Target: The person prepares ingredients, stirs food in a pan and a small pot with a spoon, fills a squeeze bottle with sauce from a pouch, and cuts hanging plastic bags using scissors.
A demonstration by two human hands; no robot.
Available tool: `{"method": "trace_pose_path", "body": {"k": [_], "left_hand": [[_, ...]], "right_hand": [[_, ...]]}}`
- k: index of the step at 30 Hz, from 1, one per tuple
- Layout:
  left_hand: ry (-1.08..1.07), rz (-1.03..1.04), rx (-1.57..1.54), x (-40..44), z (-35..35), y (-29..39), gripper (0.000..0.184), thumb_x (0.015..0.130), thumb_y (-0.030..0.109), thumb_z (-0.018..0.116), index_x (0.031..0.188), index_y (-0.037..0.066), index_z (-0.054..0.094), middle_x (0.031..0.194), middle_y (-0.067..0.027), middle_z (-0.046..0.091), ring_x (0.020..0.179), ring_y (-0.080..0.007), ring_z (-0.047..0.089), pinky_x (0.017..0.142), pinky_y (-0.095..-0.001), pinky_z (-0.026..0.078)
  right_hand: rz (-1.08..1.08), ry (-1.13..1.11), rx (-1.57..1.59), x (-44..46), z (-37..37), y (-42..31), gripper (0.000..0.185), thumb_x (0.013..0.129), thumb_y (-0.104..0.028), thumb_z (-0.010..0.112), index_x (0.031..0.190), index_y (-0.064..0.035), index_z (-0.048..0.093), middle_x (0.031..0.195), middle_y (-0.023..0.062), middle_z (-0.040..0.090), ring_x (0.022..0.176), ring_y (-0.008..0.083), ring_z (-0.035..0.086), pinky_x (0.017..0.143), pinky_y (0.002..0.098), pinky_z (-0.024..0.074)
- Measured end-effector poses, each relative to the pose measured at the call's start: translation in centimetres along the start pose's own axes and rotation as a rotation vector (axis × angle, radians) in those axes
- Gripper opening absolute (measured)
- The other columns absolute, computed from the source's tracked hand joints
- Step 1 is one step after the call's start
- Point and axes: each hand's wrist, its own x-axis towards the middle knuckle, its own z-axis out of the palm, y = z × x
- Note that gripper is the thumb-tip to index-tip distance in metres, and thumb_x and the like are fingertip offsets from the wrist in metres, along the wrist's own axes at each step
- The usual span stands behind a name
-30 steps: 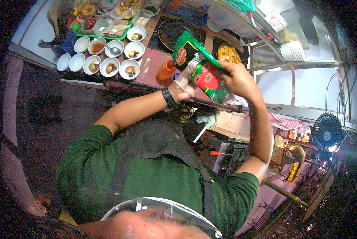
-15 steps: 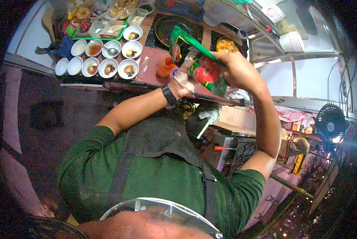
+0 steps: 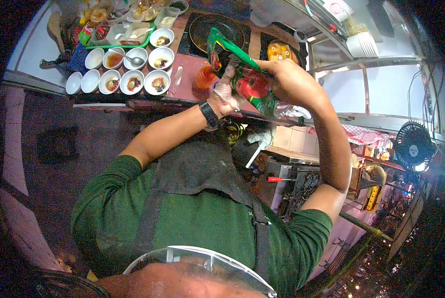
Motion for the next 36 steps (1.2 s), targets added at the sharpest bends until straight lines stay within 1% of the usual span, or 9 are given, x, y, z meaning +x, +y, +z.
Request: {"method": "trace_pose_path", "body": {"k": [5, 10, 13, 16, 18, 22, 24, 33, 36], "left_hand": [[0.0, -0.058, -0.027, 0.2, -0.2, -0.1, 0.074, 0.076, 0.049, 0.081, 0.133, 0.009, 0.056, 0.135, -0.0099, 0.06, 0.126, -0.0302, 0.056, 0.114, -0.0516, 0.04], [0.02, -0.045, 0.034, -0.4, 0.5, -0.1, 0.072, 0.078, 0.051, 0.079, 0.13, 0.007, 0.058, 0.134, -0.0103, 0.061, 0.125, -0.0301, 0.057, 0.113, -0.0517, 0.041], [0.056, -0.025, 0.036, -0.2, 0.2, -0.2, 0.07, 0.079, 0.052, 0.078, 0.129, 0.007, 0.059, 0.131, -0.0108, 0.063, 0.123, -0.0303, 0.058, 0.111, -0.0516, 0.043], [0.069, -0.009, 0.037, -0.2, 0.0, -0.1, 0.069, 0.079, 0.052, 0.078, 0.127, 0.007, 0.06, 0.13, -0.0109, 0.064, 0.121, -0.03, 0.06, 0.111, -0.0514, 0.044], [-0.004, -0.057, -0.053, -0.3, -0.3, 0.1, 0.046, 0.089, 0.038, 0.074, 0.123, 0.01, 0.061, 0.122, -0.0076, 0.065, 0.117, -0.0241, 0.06, 0.107, -0.0434, 0.048], [0.019, -0.075, -0.063, -0.4, -0.6, 0.0, 0.046, 0.089, 0.039, 0.074, 0.123, 0.011, 0.061, 0.123, -0.0069, 0.065, 0.117, -0.0242, 0.06, 0.107, -0.0437, 0.048], [0.091, 0.009, 0.035, -0.2, -1.2, -0.4, 0.064, 0.081, 0.052, 0.076, 0.126, 0.009, 0.061, 0.128, -0.0102, 0.065, 0.12, -0.029, 0.06, 0.108, -0.0525, 0.046], [0.181, -0.041, 0.163, -0.9, -0.8, -0.1, 0.094, 0.074, 0.073, 0.059, 0.141, 0.008, 0.046, 0.138, -0.0136, 0.057, 0.128, -0.0316, 0.055, 0.109, -0.0567, 0.044], [0.202, -0.117, 0.061, -1.1, -0.3, 0.1, 0.078, 0.082, 0.068, 0.057, 0.133, 0.01, 0.054, 0.133, -0.0072, 0.06, 0.125, -0.0259, 0.056, 0.109, -0.0466, 0.046]], "right_hand": [[-0.054, 0.009, 0.124, 0.1, 1.0, 1.0, 0.052, 0.08, -0.001, 0.057, 0.131, -0.0074, 0.061, 0.103, 0.027, 0.068, 0.098, 0.0428, 0.065, 0.087, 0.0465, 0.0515], [-0.09, 0.045, 0.117, 0.3, 2.1, 2.2, 0.048, 0.08, 0.001, 0.06, 0.127, -0.0079, 0.063, 0.104, 0.0218, 0.071, 0.094, 0.0356, 0.07, 0.086, 0.0413, 0.0532], [-0.097, -0.014, 0.177, 0.6, 2.4, 2.5, 0.057, 0.077, 0.003, 0.057, 0.133, -0.0083, 0.06, 0.104, 0.0266, 0.068, 0.098, 0.043, 0.066, 0.087, 0.0456, 0.0513], [-0.057, -0.033, 0.158, 0.7, 2.7, 2.5, 0.06, 0.076, 0.004, 0.057, 0.134, -0.0096, 0.059, 0.104, 0.0265, 0.068, 0.097, 0.0423, 0.066, 0.087, 0.0454, 0.0515], [-0.081, -0.014, 0.137, 0.7, 3.0, 2.7, 0.061, 0.075, 0.003, 0.057, 0.135, -0.01, 0.059, 0.104, 0.0267, 0.068, 0.097, 0.042, 0.067, 0.087, 0.045, 0.0516], [-0.065, -0.017, 0.165, 0.8, 3.5, 2.9, 0.061, 0.075, 0.002, 0.059, 0.134, -0.0102, 0.059, 0.105, 0.0271, 0.067, 0.096, 0.0415, 0.067, 0.087, 0.0438, 0.0516], [-0.055, -0.015, 0.188, 0.7, 3.7, 3.0, 0.06, 0.076, 0.002, 0.059, 0.134, -0.0106, 0.06, 0.105, 0.0271, 0.067, 0.097, 0.0416, 0.067, 0.087, 0.0437, 0.0517], [0.006, 0.011, 0.255, 0.0, 4.9, 4.1, 0.057, 0.079, 0.001, 0.054, 0.135, -0.0116, 0.059, 0.103, 0.0279, 0.068, 0.091, 0.0391, 0.069, 0.085, 0.0417, 0.0522], [0.008, 0.017, 0.272, -0.1, 5.3, 4.5, 0.057, 0.08, 0.001, 0.054, 0.135, -0.012, 0.059, 0.102, 0.028, 0.068, 0.091, 0.0383, 0.069, 0.085, 0.0416, 0.0522]]}}
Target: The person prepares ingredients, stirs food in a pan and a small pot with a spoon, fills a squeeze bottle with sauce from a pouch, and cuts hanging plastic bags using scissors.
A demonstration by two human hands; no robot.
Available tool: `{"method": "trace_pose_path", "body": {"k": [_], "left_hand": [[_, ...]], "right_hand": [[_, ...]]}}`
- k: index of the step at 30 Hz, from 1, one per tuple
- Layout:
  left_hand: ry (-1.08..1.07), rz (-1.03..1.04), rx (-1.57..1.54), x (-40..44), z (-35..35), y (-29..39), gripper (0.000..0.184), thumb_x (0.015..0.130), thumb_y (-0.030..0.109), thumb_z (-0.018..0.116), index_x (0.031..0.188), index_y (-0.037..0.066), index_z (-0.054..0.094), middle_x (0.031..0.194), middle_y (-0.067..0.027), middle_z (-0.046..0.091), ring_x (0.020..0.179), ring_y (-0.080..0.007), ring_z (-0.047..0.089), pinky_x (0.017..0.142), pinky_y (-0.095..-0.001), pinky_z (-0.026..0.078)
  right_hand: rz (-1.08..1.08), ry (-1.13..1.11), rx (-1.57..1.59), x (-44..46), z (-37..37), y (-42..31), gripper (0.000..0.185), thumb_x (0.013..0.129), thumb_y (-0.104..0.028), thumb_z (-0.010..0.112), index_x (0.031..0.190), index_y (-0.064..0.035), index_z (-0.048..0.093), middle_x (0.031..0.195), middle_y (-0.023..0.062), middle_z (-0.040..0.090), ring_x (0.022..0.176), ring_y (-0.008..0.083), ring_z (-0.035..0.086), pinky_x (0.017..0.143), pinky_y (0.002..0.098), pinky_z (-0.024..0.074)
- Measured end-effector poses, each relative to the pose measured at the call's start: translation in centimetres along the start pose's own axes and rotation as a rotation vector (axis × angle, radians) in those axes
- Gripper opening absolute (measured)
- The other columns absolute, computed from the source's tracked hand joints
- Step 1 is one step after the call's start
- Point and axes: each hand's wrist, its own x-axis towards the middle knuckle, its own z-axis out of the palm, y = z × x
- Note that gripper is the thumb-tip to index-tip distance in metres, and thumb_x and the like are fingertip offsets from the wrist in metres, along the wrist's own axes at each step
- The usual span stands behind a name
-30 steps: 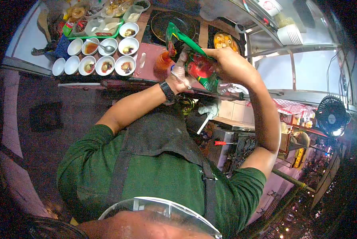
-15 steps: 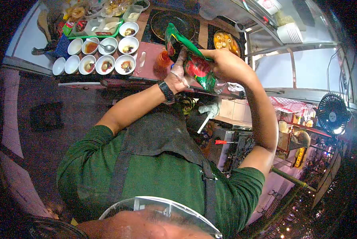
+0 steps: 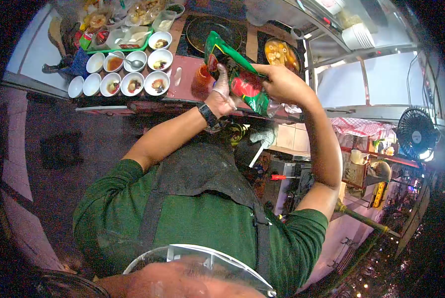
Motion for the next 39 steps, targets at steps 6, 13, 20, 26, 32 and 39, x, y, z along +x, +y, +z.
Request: {"method": "trace_pose_path", "body": {"k": [6, 13, 20, 26, 32, 39], "left_hand": [[-0.043, 0.071, 0.05, 0.5, -0.7, -0.2, 0.075, 0.082, 0.067, 0.058, 0.132, 0.011, 0.055, 0.13, -0.0069, 0.062, 0.123, -0.0259, 0.058, 0.109, -0.0466, 0.046], [-0.057, 0.108, 0.15, 0.8, -1.1, -0.2, 0.082, 0.08, 0.07, 0.057, 0.134, 0.009, 0.052, 0.13, -0.0107, 0.063, 0.12, -0.0276, 0.061, 0.105, -0.048, 0.05], [-0.004, 0.202, 0.214, 1.1, -1.4, -0.4, 0.07, 0.088, 0.063, 0.057, 0.131, 0.008, 0.054, 0.127, -0.0101, 0.064, 0.116, -0.0259, 0.064, 0.103, -0.0492, 0.051], [0.03, 0.217, 0.204, 0.6, -1.1, -0.5, 0.052, 0.094, 0.051, 0.061, 0.122, 0.007, 0.059, 0.111, -0.0067, 0.068, 0.1, -0.0207, 0.068, 0.09, -0.043, 0.058], [0.087, 0.327, 0.492, 0.8, -2.2, -0.8, 0.063, 0.093, 0.062, 0.054, 0.127, 0.01, 0.054, 0.12, -0.0091, 0.066, 0.105, -0.0245, 0.069, 0.091, -0.0498, 0.058], [0.037, 0.645, 1.177, -0.3, -4.8, 0.2, 0.037, 0.092, 0.028, 0.072, 0.119, 0.005, 0.061, 0.11, -0.0057, 0.068, 0.094, -0.0168, 0.068, 0.082, -0.0327, 0.056]], "right_hand": [[-0.021, 0.035, 0.076, 0.0, 1.0, 1.6, 0.056, 0.081, 0.0, 0.054, 0.136, -0.0117, 0.058, 0.108, 0.0263, 0.068, 0.098, 0.038, 0.068, 0.09, 0.0415, 0.0515], [-0.026, 0.045, 0.148, -0.3, 1.5, 2.6, 0.054, 0.084, -0.001, 0.054, 0.136, -0.0113, 0.058, 0.114, 0.0237, 0.069, 0.106, 0.0348, 0.068, 0.094, 0.0403, 0.0505], [0.118, 0.014, 0.136, -0.8, 2.2, 3.6, 0.051, 0.087, -0.002, 0.054, 0.136, -0.0117, 0.059, 0.115, 0.0173, 0.071, 0.101, 0.0224, 0.067, 0.093, 0.0352, 0.0503], [-0.082, 0.19, 0.351, -1.5, 4.8, 5.6, 0.044, 0.092, -0.006, 0.058, 0.136, -0.0111, 0.059, 0.115, 0.0117, 0.072, 0.101, 0.0182, 0.065, 0.093, 0.0329, 0.0489], [-0.024, 0.146, 0.393, -2.2, 6.8, 7.5, 0.042, 0.093, -0.01, 0.06, 0.136, -0.0098, 0.06, 0.122, 0.0119, 0.069, 0.111, 0.0188, 0.063, 0.099, 0.0326, 0.0458], [-0.054, 0.351, 0.763, -4.4, 16.3, 11.0, 0.06, 0.1, -0.032, 0.059, 0.15, -0.0051, 0.04, 0.139, 0.0116, 0.057, 0.124, 0.022, 0.053, 0.107, 0.0379, 0.0405]]}}
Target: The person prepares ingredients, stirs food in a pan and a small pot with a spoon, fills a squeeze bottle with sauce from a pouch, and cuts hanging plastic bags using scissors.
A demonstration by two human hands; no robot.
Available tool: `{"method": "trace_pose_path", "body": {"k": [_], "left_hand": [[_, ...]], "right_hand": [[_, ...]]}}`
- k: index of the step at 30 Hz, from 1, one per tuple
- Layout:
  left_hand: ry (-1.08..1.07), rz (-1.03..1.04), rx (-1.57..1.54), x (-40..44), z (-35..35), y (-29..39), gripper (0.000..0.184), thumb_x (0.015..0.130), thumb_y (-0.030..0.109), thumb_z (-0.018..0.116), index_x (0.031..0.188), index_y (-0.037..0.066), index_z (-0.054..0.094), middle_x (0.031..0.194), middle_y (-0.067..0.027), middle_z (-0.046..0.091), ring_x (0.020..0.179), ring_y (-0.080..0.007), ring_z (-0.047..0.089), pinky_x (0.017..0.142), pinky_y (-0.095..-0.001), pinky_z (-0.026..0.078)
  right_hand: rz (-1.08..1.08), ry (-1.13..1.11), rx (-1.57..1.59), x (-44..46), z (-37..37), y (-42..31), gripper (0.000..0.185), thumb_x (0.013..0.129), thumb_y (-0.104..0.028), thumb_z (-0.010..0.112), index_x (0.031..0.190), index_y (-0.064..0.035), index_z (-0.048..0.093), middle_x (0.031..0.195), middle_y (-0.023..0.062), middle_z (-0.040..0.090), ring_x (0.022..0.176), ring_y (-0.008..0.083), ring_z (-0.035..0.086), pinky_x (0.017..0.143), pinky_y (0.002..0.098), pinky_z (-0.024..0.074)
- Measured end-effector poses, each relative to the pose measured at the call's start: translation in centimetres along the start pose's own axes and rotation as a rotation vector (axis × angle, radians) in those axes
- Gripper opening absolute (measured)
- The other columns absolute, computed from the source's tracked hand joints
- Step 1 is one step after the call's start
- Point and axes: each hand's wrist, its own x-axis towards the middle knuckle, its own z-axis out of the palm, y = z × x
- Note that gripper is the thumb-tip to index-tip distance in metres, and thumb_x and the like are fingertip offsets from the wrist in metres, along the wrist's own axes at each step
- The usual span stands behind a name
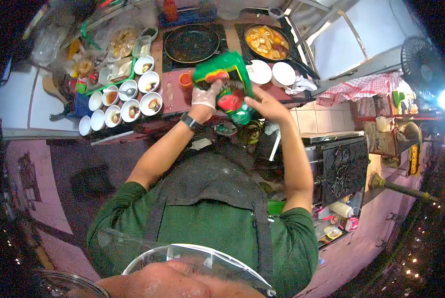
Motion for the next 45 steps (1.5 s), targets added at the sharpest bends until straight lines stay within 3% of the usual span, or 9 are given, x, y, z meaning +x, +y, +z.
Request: {"method": "trace_pose_path", "body": {"k": [5, 11, 16, 17, 19, 21, 26, 32, 45], "left_hand": [[-0.536, -0.125, 0.699, -2.0, -2.0, 0.4, 0.041, 0.078, 0.023, 0.084, 0.111, 0.003, 0.07, 0.102, -0.0133, 0.074, 0.091, -0.0228, 0.07, 0.084, -0.036, 0.053], [-0.685, -0.279, 0.985, -4.1, -2.7, -6.5, 0.063, 0.075, 0.033, 0.087, 0.124, 0.004, 0.061, 0.113, -0.0183, 0.071, 0.102, -0.0273, 0.069, 0.09, -0.041, 0.052], [-0.84, -0.639, 0.945, -9.0, -8.2, -12.1, 0.053, 0.083, 0.039, 0.079, 0.118, 0.004, 0.059, 0.092, -0.011, 0.068, 0.088, -0.0228, 0.066, 0.082, -0.036, 0.053], [-0.869, -0.711, 0.854, -10.3, -9.2, -12.1, 0.049, 0.086, 0.04, 0.077, 0.116, 0.004, 0.059, 0.092, -0.0092, 0.068, 0.089, -0.0204, 0.066, 0.082, -0.0356, 0.053], [-0.88, -0.743, 0.739, -12.2, -10.4, -11.3, 0.041, 0.089, 0.038, 0.074, 0.111, 0.006, 0.061, 0.091, -0.0062, 0.067, 0.088, -0.0167, 0.064, 0.082, -0.0344, 0.052], [-0.882, -0.791, 0.88, -12.7, -10.6, -9.5, 0.036, 0.091, 0.036, 0.073, 0.108, 0.007, 0.062, 0.09, -0.0045, 0.066, 0.088, -0.0145, 0.063, 0.082, -0.0323, 0.051], [-0.513, -1.003, 0.699, -16.3, -14.5, -9.3, 0.024, 0.094, 0.026, 0.071, 0.099, 0.005, 0.061, 0.088, -0.001, 0.066, 0.082, -0.0109, 0.062, 0.08, -0.0279, 0.051], [-0.285, -1.02, 0.545, -21.5, -18.5, -9.8, 0.007, 0.096, 0.008, 0.062, 0.1, 0.006, 0.057, 0.094, -0.0014, 0.063, 0.087, -0.0125, 0.059, 0.085, -0.0293, 0.049], [-0.423, -0.823, 0.601, -16.8, -12.5, -7.4, 0.008, 0.096, 0.009, 0.066, 0.096, 0.005, 0.059, 0.092, 0.0, 0.063, 0.083, -0.0098, 0.059, 0.079, -0.0274, 0.05]], "right_hand": [[0.373, 0.04, 0.39, -5.2, 4.0, 3.1, 0.045, 0.102, -0.03, 0.057, 0.143, -0.0102, 0.052, 0.12, 0.0002, 0.061, 0.11, 0.0142, 0.057, 0.1, 0.0338, 0.0469], [0.526, 0.498, 0.8, -11.4, 12.3, 12.1, 0.039, 0.104, -0.038, 0.054, 0.112, -0.0018, 0.064, 0.087, 0.0004, 0.059, 0.083, 0.0119, 0.059, 0.081, 0.0356, 0.0558], [0.691, 0.815, 0.455, -13.2, 15.7, 26.2, 0.037, 0.103, -0.037, 0.055, 0.122, -0.007, 0.067, 0.095, 0.0085, 0.067, 0.087, 0.0159, 0.062, 0.078, 0.0319, 0.0507], [0.706, 0.894, 0.329, -12.4, 15.0, 27.0, 0.037, 0.102, -0.035, 0.054, 0.123, -0.0071, 0.067, 0.105, 0.0193, 0.07, 0.097, 0.026, 0.066, 0.085, 0.036, 0.051], [0.891, 0.952, 0.154, -10.5, 15.6, 36.8, 0.041, 0.103, -0.036, 0.051, 0.126, -0.0064, 0.065, 0.118, 0.0243, 0.067, 0.108, 0.0378, 0.065, 0.091, 0.0411, 0.0495], [0.709, 1.155, 0.144, -7.4, 12.3, 36.1, 0.043, 0.103, -0.036, 0.049, 0.129, -0.003, 0.062, 0.121, 0.0253, 0.065, 0.116, 0.0422, 0.061, 0.097, 0.0428, 0.0472], [0.675, 1.449, -0.095, -0.2, 7.4, 49.0, 0.039, 0.101, -0.025, 0.052, 0.132, -0.0037, 0.06, 0.111, 0.0258, 0.068, 0.103, 0.0414, 0.064, 0.092, 0.0447, 0.0484], [1.085, 1.15, 0.153, 3.5, 2.6, 54.0, 0.037, 0.1, -0.025, 0.054, 0.128, -0.0026, 0.061, 0.106, 0.0207, 0.069, 0.096, 0.0351, 0.065, 0.084, 0.0412, 0.0493], [1.126, 0.626, 0.089, -0.2, 1.8, 49.7, 0.032, 0.098, -0.024, 0.059, 0.119, -0.0003, 0.064, 0.095, 0.0097, 0.072, 0.081, 0.0217, 0.068, 0.066, 0.0335, 0.0512]]}}
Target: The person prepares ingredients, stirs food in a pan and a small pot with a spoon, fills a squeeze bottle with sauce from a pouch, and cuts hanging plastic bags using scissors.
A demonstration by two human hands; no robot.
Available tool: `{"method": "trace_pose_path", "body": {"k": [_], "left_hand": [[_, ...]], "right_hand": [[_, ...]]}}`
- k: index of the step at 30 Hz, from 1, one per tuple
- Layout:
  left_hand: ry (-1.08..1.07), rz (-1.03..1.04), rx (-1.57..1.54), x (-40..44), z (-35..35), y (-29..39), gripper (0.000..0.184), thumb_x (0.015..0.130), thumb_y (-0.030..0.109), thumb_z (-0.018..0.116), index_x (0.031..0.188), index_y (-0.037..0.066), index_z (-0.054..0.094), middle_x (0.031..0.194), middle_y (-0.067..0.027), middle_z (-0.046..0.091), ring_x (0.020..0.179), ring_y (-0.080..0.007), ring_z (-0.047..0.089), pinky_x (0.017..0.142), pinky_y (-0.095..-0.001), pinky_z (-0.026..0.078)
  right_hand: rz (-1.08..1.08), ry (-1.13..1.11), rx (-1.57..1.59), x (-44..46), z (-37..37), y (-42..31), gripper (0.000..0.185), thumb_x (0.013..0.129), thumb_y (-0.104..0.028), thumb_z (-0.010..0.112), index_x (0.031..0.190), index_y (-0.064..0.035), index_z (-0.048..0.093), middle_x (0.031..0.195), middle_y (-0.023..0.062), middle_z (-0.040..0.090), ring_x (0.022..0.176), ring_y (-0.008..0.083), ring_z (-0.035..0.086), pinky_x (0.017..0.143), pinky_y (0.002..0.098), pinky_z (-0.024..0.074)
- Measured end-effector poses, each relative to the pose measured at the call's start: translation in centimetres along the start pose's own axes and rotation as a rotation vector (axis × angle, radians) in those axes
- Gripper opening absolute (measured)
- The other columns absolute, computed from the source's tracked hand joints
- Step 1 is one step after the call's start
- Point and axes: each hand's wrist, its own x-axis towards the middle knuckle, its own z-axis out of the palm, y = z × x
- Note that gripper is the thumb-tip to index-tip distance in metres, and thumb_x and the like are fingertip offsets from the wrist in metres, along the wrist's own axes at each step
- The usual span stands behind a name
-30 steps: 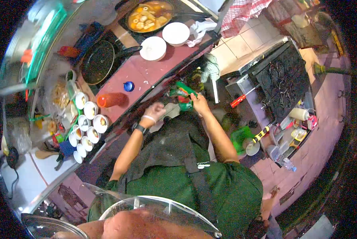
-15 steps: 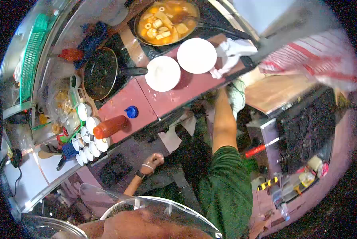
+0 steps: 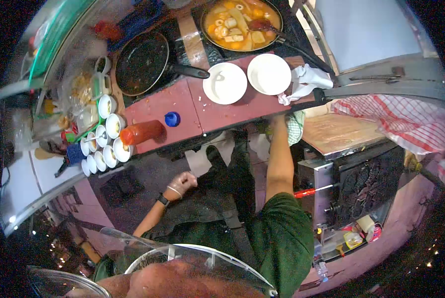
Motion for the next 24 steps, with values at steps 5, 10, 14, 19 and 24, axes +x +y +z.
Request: {"method": "trace_pose_path", "body": {"k": [5, 10, 14, 19, 24], "left_hand": [[0.478, 0.24, 0.101, 0.2, -1.5, 7.1, 0.017, 0.091, 0.007, 0.069, 0.101, 0.005, 0.055, 0.091, -0.001, 0.056, 0.082, -0.0103, 0.056, 0.078, -0.0283, 0.05], [1.061, 0.402, 0.145, 2.3, -3.2, 11.8, 0.078, 0.076, 0.012, 0.085, 0.136, 0.006, 0.035, 0.12, -0.0128, 0.053, 0.107, -0.022, 0.057, 0.09, -0.0354, 0.051], [1.08, 0.672, 0.01, 5.4, -5.7, 13.8, 0.103, 0.066, 0.016, 0.092, 0.144, 0.006, 0.025, 0.137, -0.0178, 0.045, 0.125, -0.0296, 0.05, 0.105, -0.0453, 0.046], [0.937, 0.524, -0.11, 5.4, -6.4, 17.1, 0.101, 0.065, 0.016, 0.092, 0.144, 0.004, 0.03, 0.124, -0.0149, 0.058, 0.11, -0.0275, 0.062, 0.094, -0.0414, 0.054], [1.107, 0.643, -0.129, 7.6, -7.3, 15.4, 0.064, 0.068, 0.017, 0.092, 0.117, 0.005, 0.053, 0.105, -0.0071, 0.065, 0.096, -0.0186, 0.064, 0.086, -0.0368, 0.055]], "right_hand": [[-0.222, -1.042, -0.166, -17.8, -8.7, -2.2, 0.033, 0.096, -0.029, 0.066, 0.113, -0.0006, 0.066, 0.092, 0.0042, 0.073, 0.076, 0.0124, 0.067, 0.059, 0.0262, 0.0499], [-0.322, -1.03, -0.167, -33.0, -17.6, -14.3, 0.02, 0.095, -0.025, 0.067, 0.098, -0.006, 0.069, 0.086, 0.003, 0.072, 0.074, 0.0099, 0.065, 0.06, 0.0253, 0.0478], [-0.693, 0.172, -0.27, -30.8, -21.1, -15.9, 0.017, 0.085, -0.017, 0.07, 0.096, -0.0029, 0.068, 0.086, 0.0155, 0.068, 0.081, 0.0329, 0.065, 0.072, 0.0408, 0.0501], [-1.101, 0.644, -0.262, -26.7, -22.0, -16.6, 0.028, 0.088, -0.019, 0.07, 0.109, -0.0012, 0.064, 0.098, 0.0192, 0.067, 0.091, 0.0399, 0.064, 0.079, 0.0468, 0.0517], [-0.845, -0.138, -0.405, -35.3, -24.5, -22.4, 0.026, 0.085, -0.016, 0.074, 0.106, -0.0003, 0.069, 0.084, 0.0109, 0.067, 0.074, 0.0187, 0.062, 0.069, 0.0328, 0.0505]]}}
